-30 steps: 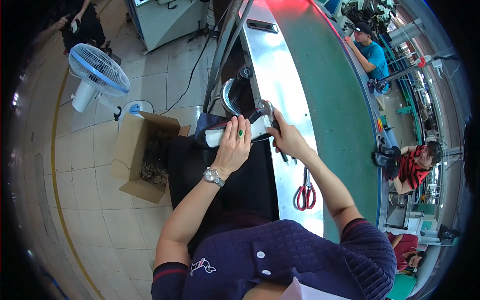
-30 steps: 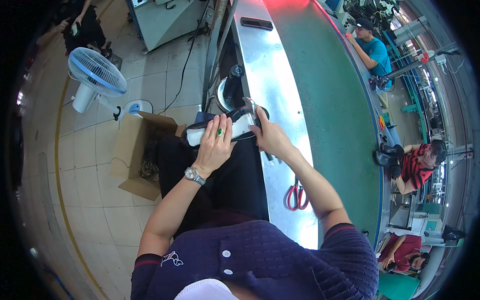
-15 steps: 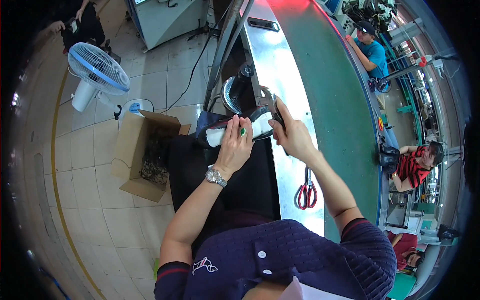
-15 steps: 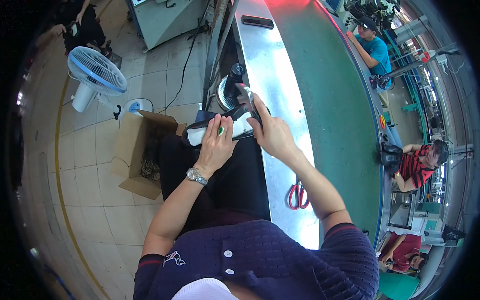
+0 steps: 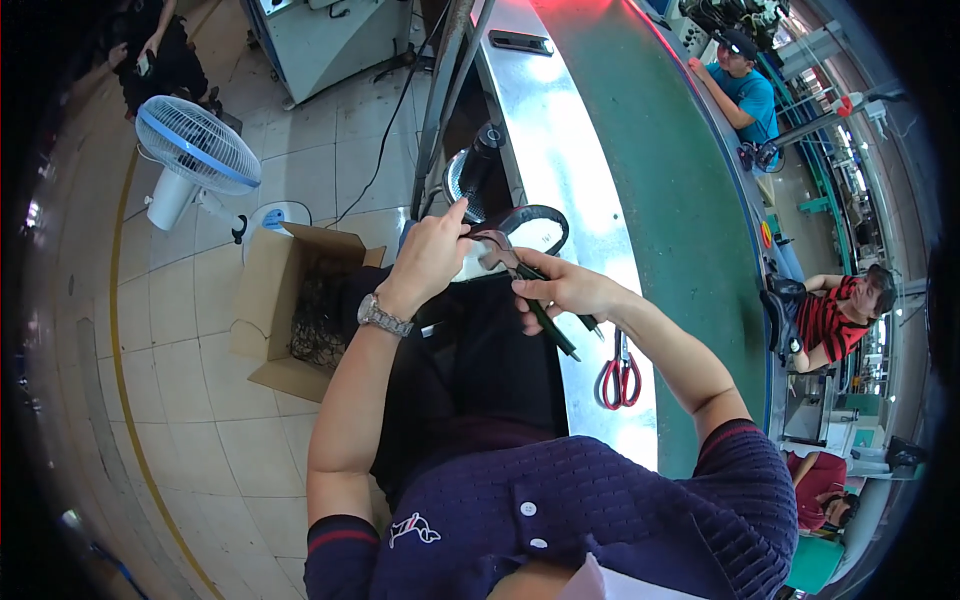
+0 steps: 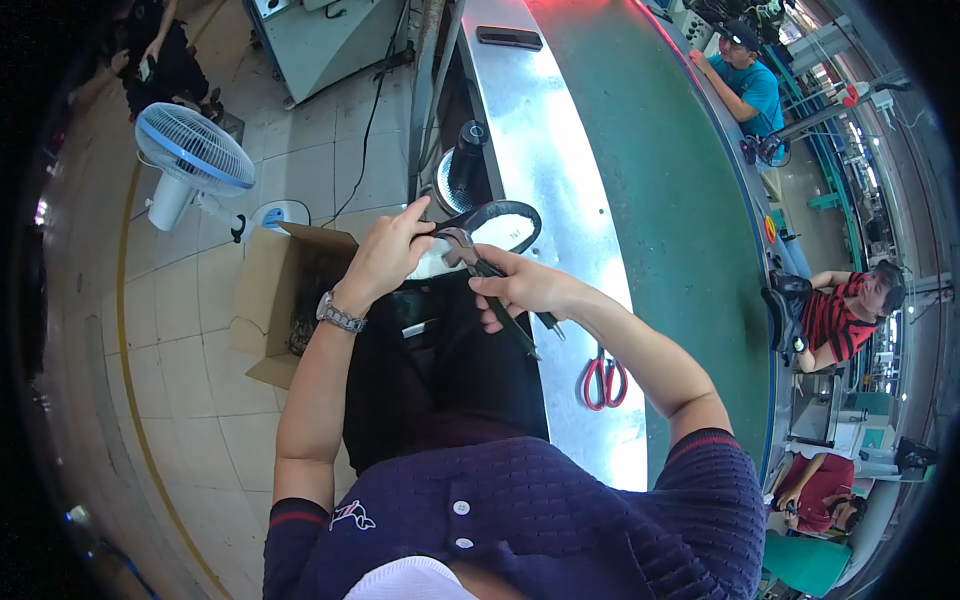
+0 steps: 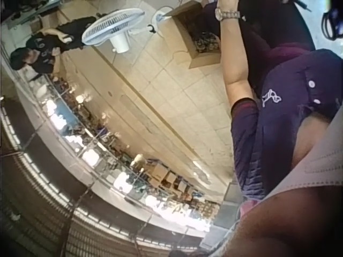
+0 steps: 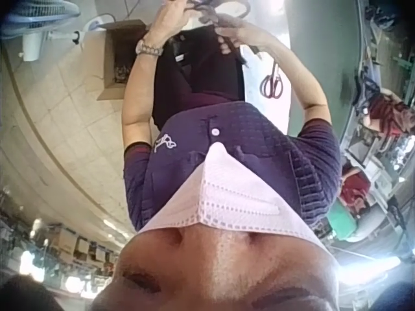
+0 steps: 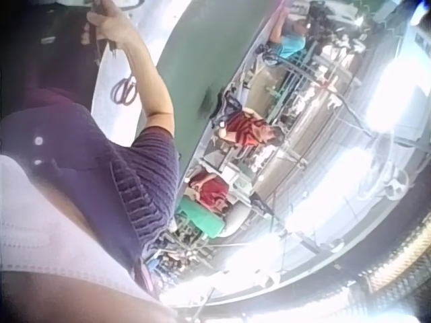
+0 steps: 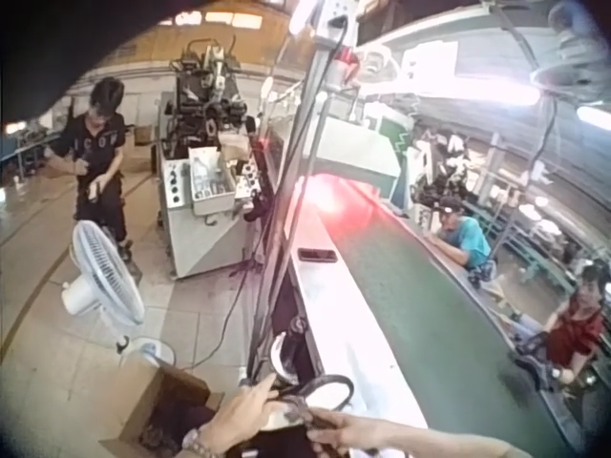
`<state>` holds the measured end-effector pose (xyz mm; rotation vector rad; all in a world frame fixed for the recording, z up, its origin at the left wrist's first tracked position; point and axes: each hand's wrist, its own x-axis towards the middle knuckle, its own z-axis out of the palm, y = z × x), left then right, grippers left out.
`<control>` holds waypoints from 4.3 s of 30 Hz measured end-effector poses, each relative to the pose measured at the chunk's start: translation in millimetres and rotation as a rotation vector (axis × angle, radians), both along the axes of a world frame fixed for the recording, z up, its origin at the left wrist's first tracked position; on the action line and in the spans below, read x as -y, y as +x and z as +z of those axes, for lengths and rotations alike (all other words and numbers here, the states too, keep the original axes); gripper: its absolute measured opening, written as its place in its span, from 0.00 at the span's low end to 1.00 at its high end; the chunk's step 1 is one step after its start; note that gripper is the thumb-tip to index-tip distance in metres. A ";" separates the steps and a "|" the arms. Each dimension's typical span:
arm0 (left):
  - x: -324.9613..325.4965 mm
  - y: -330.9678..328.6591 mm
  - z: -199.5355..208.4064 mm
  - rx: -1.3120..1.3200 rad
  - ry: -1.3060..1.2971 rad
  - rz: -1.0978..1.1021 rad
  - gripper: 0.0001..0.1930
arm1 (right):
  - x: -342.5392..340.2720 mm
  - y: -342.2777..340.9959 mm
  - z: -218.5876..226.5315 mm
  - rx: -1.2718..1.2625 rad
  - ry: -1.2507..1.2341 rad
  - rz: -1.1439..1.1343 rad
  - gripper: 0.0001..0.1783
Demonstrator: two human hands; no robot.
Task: The worker is performing various steps in the shoe manufacturing process, including trimming excess material from a boot upper and placing finished uppers on a conveyor belt.
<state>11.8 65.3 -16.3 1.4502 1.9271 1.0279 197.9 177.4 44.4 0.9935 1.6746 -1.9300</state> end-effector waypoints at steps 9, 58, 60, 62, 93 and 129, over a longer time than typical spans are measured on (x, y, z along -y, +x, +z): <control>24.4 47.7 -39.6 -0.608 0.168 0.058 0.39 | 6.2 13.0 -2.7 -0.146 0.407 0.209 0.24; 41.9 50.1 -50.6 -0.874 0.222 0.107 0.25 | 39.4 -17.3 -34.3 -0.098 1.285 0.274 0.41; 45.4 45.8 -44.2 -0.810 0.268 0.137 0.24 | 32.1 -21.0 -10.9 -0.130 1.288 0.324 0.40; 43.9 44.3 -46.8 -0.763 0.291 0.158 0.24 | 42.9 -30.7 1.1 -0.246 1.279 0.162 0.39; 86.7 0.8 -31.5 -0.085 0.342 0.046 0.55 | -9.2 -1.0 -29.7 0.050 1.270 0.244 0.28; 137.4 33.9 -97.7 1.825 0.061 0.242 0.31 | 112.1 -15.9 7.7 -0.175 0.885 0.796 0.33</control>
